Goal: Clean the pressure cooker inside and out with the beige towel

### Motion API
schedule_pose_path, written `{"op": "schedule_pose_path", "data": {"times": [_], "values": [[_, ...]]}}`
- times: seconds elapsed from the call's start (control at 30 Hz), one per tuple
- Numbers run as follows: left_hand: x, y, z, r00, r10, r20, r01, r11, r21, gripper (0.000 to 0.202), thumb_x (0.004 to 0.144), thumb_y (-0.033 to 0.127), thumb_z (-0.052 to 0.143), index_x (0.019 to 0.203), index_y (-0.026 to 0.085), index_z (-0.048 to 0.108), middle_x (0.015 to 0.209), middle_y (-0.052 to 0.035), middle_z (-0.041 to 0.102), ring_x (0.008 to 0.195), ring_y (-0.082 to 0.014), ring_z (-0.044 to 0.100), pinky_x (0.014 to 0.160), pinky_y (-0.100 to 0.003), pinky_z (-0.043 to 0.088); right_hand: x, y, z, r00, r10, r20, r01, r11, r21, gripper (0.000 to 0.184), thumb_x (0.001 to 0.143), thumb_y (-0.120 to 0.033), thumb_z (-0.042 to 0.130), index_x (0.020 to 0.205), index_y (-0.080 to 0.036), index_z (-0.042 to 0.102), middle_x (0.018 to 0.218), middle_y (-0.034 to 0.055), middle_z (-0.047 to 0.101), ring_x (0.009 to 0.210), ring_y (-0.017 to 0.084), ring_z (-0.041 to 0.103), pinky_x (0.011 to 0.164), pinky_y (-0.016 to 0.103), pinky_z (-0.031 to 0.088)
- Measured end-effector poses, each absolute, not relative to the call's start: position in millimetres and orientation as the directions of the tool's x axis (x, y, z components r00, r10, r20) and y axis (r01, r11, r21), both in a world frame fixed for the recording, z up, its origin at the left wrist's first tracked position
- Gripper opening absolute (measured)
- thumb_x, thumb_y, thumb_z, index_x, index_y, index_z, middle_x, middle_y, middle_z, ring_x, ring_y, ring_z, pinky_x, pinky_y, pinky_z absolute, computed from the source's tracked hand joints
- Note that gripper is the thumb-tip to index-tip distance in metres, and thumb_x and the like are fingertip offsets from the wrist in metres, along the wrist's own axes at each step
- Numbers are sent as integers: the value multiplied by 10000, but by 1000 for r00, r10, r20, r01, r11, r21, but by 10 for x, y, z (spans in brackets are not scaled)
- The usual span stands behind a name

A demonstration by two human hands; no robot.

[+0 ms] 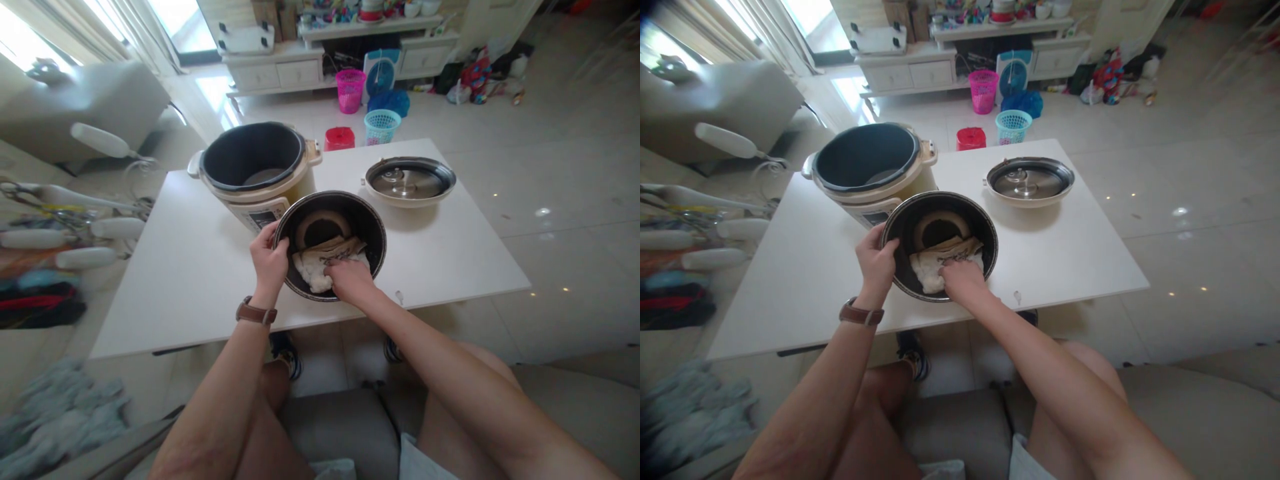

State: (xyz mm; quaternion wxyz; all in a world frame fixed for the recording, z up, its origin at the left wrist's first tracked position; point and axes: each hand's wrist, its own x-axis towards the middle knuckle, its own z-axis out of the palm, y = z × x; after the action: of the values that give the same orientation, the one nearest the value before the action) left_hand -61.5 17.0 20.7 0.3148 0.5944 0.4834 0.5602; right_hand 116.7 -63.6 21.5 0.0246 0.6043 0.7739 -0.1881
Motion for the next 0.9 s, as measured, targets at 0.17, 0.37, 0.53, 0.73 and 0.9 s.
{"op": "schedule_pose_path", "data": {"times": [0.17, 0.37, 0.53, 0.73, 0.9], "values": [[-558, 94, 193, -88, 912, 401, 208, -377, 902, 282, 864, 216, 657, 1113, 206, 789, 1119, -52, 789, 1126, -241, 709, 1107, -432, 519, 1124, -627, 207, -237, 930, -281, 952, 165, -257, 328, 878, -158, 579, 1136, -224, 771, 1228, 129, 764, 1134, 284, 716, 865, 353, 521], [-485, -29, 106, -172, 892, 418, 217, -380, 899, 271, 915, 250, 648, 1151, 211, 776, 1180, -62, 774, 1166, -233, 695, 1114, -413, 507, 1041, -586, 197, -170, 950, -261, 931, 68, -357, 437, 884, -163, 534, 1263, -267, 724, 1304, 102, 749, 1178, 288, 701, 964, 387, 517], [-305, -154, 100, -261, 863, 433, 217, -384, 897, 242, 932, 228, 614, 1113, 210, 774, 1181, -66, 770, 1159, -226, 688, 1108, -414, 504, 891, -522, 139, -112, 982, -151, 783, -6, -622, 499, 866, -94, 452, 1277, -243, 692, 1319, 65, 744, 1233, 249, 669, 978, 323, 506], [-239, -162, 112, -286, 861, 421, 205, -374, 904, 225, 920, 212, 616, 1080, 211, 775, 1130, -64, 769, 1144, -224, 685, 1099, -409, 504, 952, -462, 166, -223, 963, -152, 767, 77, -637, 429, 830, -88, 493, 1142, -227, 753, 1238, 71, 780, 1203, 245, 689, 966, 298, 494], [-289, -79, 35, -329, 867, 375, 176, -334, 926, 210, 904, 226, 635, 1057, 194, 775, 1090, -60, 772, 1056, -215, 696, 1023, -378, 534, 1243, -487, 307, -214, 921, -325, 932, 93, -350, 372, 831, -159, 566, 1096, -269, 803, 1177, 102, 797, 1135, 296, 729, 920, 371, 519]]}}
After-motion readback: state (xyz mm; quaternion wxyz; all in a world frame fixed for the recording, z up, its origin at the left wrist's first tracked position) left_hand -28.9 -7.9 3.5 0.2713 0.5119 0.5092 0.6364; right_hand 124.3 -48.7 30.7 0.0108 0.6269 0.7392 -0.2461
